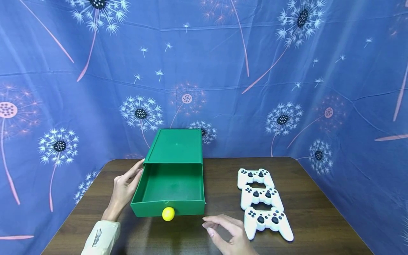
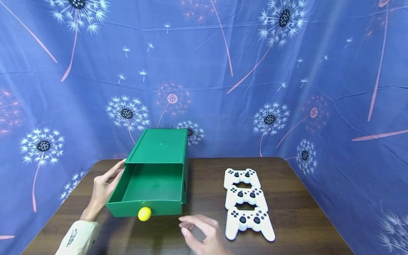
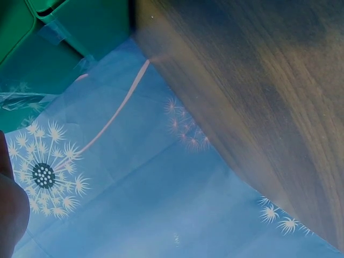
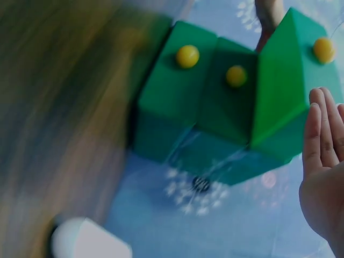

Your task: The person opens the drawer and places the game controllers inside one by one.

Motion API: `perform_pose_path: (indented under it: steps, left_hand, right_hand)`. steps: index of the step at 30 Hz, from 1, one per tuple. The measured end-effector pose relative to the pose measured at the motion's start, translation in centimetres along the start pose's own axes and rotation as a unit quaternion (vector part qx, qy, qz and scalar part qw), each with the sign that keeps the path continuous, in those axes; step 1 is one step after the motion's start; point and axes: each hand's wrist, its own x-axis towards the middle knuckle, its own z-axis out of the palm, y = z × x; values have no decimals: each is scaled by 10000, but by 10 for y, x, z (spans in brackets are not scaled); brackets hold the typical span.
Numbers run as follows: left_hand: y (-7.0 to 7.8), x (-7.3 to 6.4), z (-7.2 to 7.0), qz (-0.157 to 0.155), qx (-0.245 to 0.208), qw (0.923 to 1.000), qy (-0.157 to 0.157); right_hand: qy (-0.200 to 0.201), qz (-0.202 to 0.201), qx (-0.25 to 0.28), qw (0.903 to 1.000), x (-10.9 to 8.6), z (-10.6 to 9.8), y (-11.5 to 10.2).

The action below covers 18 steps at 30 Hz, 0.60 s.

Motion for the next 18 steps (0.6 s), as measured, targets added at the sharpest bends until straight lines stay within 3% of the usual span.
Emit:
perform_pose_path:
  steps: [10,18]
  left_hand:
    - [-3,-1,0,-57,-21,10000,-44]
    - [-4,-2,-1,-208,-75,9996,-147]
  right_hand:
    - [254,576,-577,9963,-20,-24,16]
    - [413,1262,-966,9864,-29,-42,25]
